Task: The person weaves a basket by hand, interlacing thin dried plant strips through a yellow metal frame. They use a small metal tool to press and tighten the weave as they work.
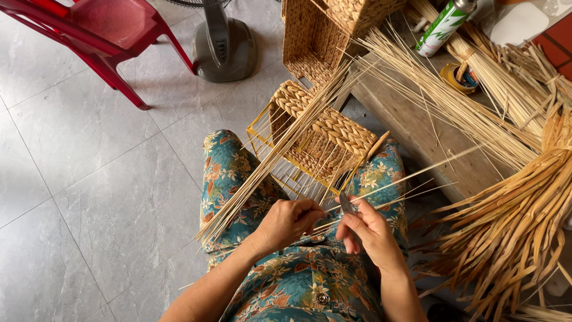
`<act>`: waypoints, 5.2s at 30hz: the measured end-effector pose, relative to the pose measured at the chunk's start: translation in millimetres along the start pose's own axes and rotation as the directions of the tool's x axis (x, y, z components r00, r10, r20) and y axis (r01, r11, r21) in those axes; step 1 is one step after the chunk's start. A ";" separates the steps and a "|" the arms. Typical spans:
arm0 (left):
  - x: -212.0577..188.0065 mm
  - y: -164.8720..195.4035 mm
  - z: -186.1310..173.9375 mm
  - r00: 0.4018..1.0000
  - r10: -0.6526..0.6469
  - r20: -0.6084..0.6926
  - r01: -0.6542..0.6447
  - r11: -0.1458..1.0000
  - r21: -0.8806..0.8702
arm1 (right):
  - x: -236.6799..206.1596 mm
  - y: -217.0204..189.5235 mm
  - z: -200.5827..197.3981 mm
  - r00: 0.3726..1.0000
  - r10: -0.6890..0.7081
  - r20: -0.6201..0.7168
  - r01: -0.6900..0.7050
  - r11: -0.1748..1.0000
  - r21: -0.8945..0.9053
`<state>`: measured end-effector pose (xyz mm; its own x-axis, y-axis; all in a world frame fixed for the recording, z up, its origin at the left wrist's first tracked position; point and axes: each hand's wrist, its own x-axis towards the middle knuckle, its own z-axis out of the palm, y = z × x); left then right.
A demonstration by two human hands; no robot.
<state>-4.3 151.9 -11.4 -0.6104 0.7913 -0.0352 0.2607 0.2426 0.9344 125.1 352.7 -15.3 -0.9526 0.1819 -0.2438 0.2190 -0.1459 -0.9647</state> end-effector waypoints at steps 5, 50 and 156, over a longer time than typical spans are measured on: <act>-0.1 -5.5 -8.7 1.000 0.020 0.005 -0.020 0.999 0.025 | 13.6 5.9 -17.7 0.994 -0.052 -0.092 0.054 0.998 0.017; 72.7 -99.9 -24.4 0.885 0.185 -0.427 0.132 0.779 0.613 | 31.2 41.9 -43.6 0.985 0.122 -0.119 -0.106 0.986 0.128; -68.2 -37.6 -105.0 0.973 -0.225 -0.044 0.225 0.974 0.005 | -12.8 6.9 -134.6 0.765 -0.184 -0.618 0.373 0.908 0.191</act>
<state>-51.0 29.8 -6.9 -0.6856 0.6911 -0.2287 0.1200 0.4172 0.9009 167.2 480.2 -32.2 -0.6383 0.7666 -0.0701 -0.1970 -0.2508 -0.9478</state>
